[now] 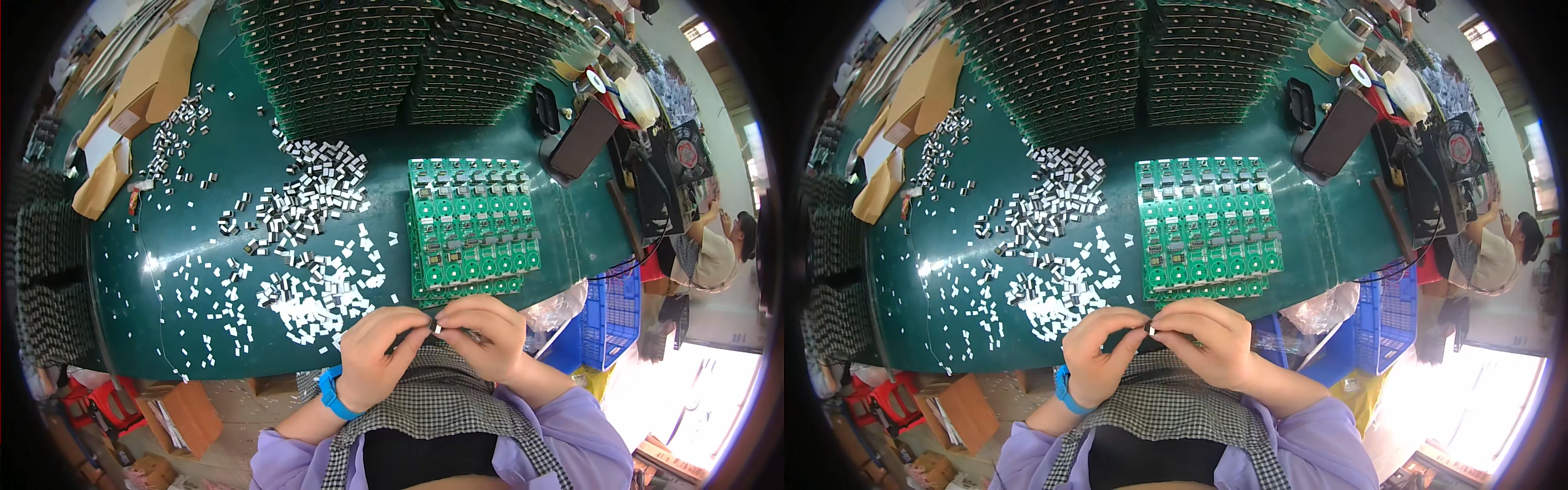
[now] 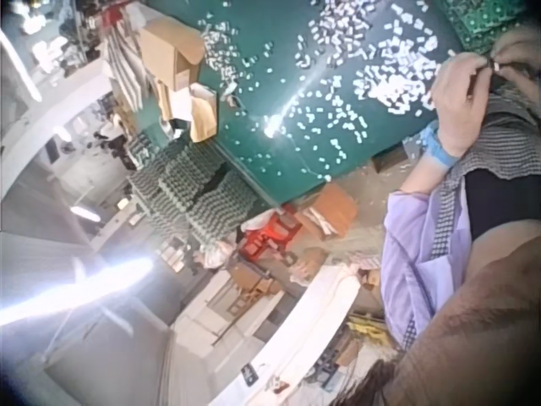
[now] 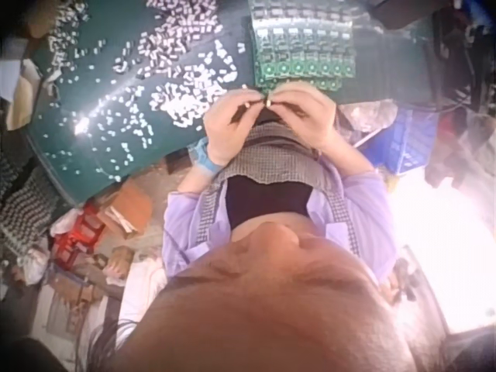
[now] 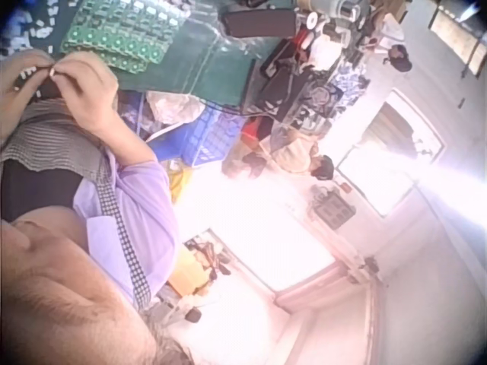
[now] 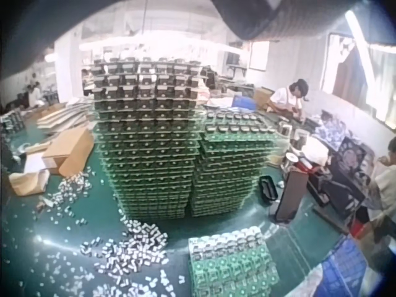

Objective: The person assembles electronic components by attaching small parts together by hand, inserts the components into circuit boards, and stacks the circuit boards.

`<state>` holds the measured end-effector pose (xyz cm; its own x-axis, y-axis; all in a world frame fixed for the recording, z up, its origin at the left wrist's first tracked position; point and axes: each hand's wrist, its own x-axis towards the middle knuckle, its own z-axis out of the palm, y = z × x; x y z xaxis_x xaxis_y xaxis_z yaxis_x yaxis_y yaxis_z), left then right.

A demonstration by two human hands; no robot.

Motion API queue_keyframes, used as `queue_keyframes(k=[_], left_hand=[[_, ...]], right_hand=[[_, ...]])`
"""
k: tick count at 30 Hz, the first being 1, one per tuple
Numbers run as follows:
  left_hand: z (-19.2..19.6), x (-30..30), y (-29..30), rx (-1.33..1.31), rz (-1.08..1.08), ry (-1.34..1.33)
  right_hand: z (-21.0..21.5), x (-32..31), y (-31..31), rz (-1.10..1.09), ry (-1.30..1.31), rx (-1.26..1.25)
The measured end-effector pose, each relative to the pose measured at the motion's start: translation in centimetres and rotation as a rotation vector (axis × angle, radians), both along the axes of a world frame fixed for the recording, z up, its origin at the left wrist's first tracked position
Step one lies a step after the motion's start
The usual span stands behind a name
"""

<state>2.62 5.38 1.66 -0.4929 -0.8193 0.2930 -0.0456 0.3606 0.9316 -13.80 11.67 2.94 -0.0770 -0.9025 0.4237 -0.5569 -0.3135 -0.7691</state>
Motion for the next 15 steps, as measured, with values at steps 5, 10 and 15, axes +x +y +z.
queue_keyframes(k=[5, 10, 15], left_hand=[[-0.4, 0.4, -0.2, -0.103, -0.113, 0.045], [-1.0, 0.3, -0.7, -0.203, -0.231, 0.114], [-0.5, 0.1, -0.4, -0.217, -0.32, 0.081]], right_hand=[[-0.2, -0.3, 0.5, 0.09, -0.187, 0.08], [0.6, -1.2, 0.2, 0.232, -0.251, 0.173], [1.0, -1.9, -0.3, 0.368, -0.249, 0.259]])
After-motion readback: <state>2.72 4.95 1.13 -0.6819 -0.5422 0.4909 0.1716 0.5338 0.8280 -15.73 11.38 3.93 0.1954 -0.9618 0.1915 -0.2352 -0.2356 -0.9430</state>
